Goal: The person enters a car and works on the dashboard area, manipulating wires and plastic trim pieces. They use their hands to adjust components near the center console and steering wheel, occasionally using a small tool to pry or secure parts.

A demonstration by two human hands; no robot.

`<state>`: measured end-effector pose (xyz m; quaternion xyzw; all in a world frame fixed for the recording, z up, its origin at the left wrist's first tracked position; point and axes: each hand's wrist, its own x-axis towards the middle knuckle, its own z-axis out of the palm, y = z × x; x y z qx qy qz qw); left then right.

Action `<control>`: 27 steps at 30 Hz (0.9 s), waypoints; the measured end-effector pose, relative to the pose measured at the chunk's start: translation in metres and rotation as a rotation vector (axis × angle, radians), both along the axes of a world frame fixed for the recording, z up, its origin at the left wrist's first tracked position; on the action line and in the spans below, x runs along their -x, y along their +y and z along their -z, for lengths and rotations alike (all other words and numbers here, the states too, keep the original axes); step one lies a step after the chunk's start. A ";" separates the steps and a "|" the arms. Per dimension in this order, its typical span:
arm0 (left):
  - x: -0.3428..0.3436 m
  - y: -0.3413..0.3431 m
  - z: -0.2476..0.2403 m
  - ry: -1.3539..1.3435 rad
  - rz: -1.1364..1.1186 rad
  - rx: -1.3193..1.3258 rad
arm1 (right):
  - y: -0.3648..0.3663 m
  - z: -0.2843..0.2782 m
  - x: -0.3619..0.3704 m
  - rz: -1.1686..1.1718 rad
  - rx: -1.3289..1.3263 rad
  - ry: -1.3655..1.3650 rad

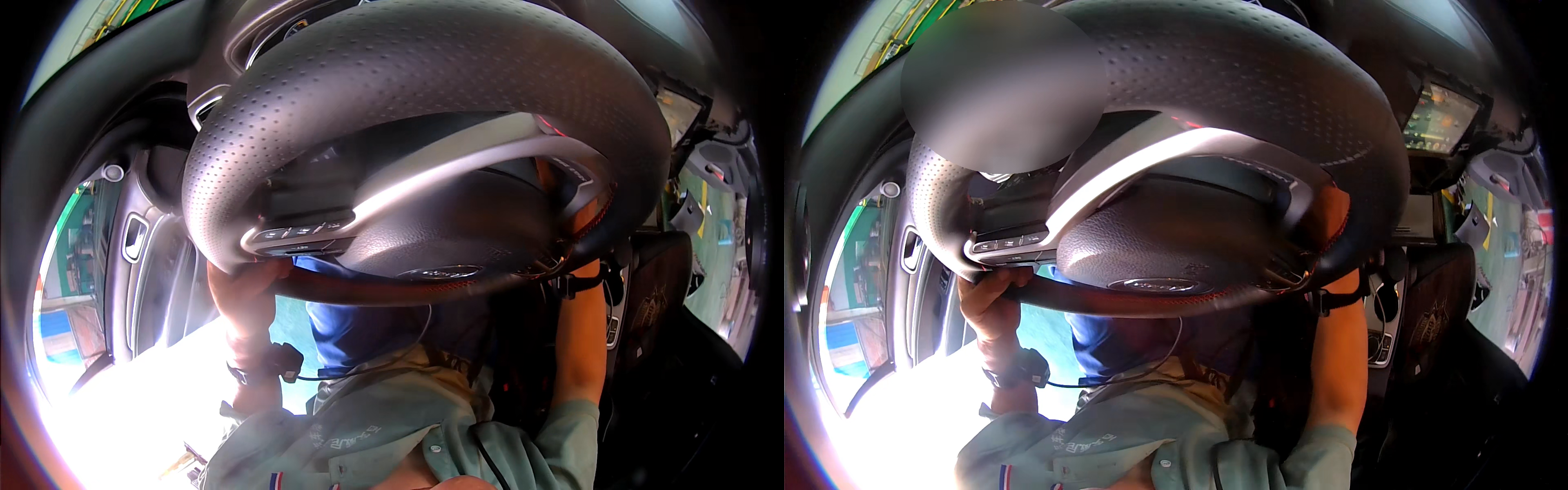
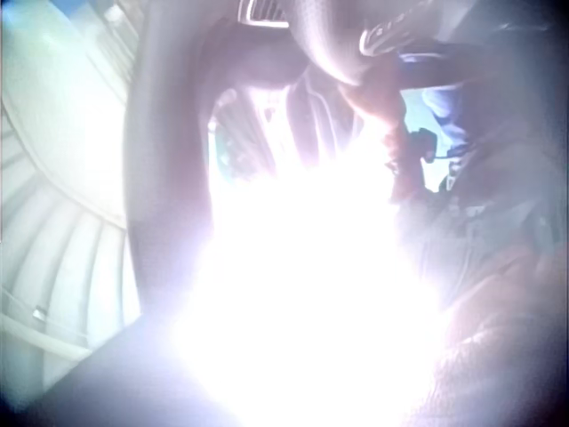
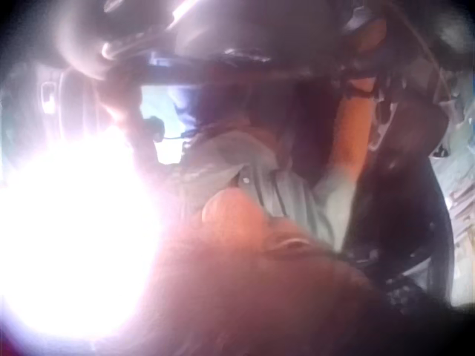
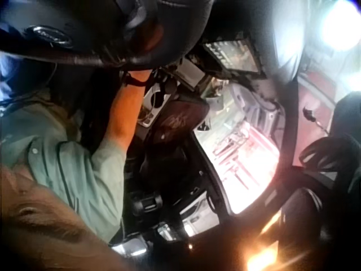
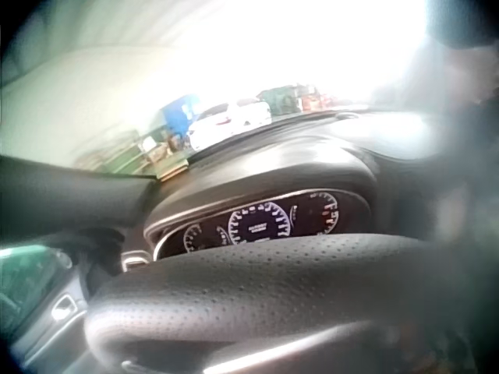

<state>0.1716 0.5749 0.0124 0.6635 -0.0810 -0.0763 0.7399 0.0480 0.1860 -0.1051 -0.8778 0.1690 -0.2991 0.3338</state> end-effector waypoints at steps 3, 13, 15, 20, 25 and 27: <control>-0.002 0.003 0.002 -0.011 0.017 0.000 | -0.002 -0.001 0.003 -0.001 -0.009 0.008; 0.005 0.014 0.009 -0.012 -0.005 -0.153 | -0.006 0.002 0.002 -0.008 -0.032 0.035; 0.005 0.013 0.011 -0.007 -0.034 -0.143 | -0.007 0.002 0.003 -0.008 -0.038 0.038; 0.006 0.026 0.023 -0.046 -0.066 -0.195 | -0.008 0.002 0.002 -0.013 -0.049 0.039; 0.006 0.030 0.017 0.040 -0.006 -0.102 | -0.006 0.002 0.003 -0.010 -0.055 0.042; 0.004 0.032 0.020 -0.022 -0.015 -0.141 | -0.006 0.002 0.006 -0.002 -0.053 0.048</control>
